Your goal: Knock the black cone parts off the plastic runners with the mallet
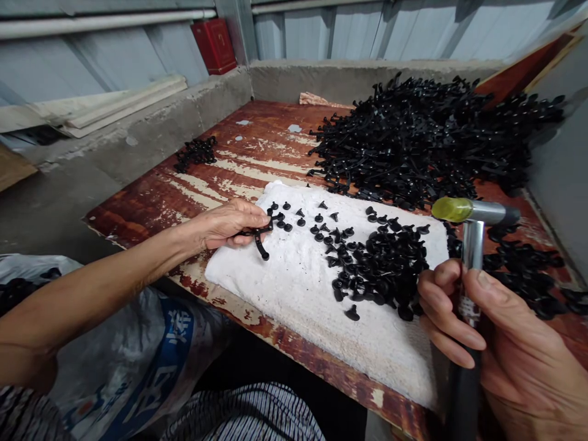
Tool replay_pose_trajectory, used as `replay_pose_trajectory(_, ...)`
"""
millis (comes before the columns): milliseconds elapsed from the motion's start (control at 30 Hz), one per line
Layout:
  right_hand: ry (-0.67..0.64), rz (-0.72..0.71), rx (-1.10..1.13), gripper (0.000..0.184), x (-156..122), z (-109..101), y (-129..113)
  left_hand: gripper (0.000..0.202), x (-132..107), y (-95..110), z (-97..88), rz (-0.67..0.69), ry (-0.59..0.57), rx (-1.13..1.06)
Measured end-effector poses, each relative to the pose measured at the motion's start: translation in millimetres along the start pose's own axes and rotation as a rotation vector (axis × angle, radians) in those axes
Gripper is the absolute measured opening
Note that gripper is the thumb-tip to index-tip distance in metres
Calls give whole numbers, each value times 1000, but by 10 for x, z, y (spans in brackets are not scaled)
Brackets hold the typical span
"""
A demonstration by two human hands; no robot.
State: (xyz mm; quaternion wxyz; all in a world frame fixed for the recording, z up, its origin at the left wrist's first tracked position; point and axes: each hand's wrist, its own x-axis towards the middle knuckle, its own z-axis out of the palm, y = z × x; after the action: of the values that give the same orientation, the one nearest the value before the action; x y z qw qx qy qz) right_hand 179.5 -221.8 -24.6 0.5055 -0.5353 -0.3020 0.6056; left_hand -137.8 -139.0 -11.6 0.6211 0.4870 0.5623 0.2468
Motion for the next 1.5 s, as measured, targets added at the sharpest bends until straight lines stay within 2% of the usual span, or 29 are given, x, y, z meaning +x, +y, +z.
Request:
replay_pose_trajectory(233, -19, 9, 26, 26, 9, -28, 10, 27, 17, 5, -29, 31, 20, 81)
replay_pose_trajectory(533, -33, 14, 22, 26, -3, -64, 7, 24, 48, 6, -59, -1, -57, 41)
replay_pose_trajectory(700, -51, 4, 21, 26, 5, -79, 17, 23, 40, 12, -51, 16, -27, 57)
replay_pose_trajectory(1000, 7, -16, 2, 34, -12, -35, -16, 29, 76, 35, -97, 74, -23, 176)
replay_pose_trajectory(1167, 28, 8, -75, 39, -99, 171, -41, 25, 62, 54, -104, 70, 21, 232)
replay_pose_trajectory(1300, 6, -5, -296, 39, -247, 410, -58, 25, 108, 37, -147, 72, -21, 285)
replay_pose_trajectory(1433, -129, -244, -631, 55, -198, 655, -77, 22, 173, 7, -195, 88, -28, 316)
replay_pose_trajectory(1500, -183, -412, -749, 54, -105, 796, -80, 22, 182, 19, -196, 79, -29, 331)
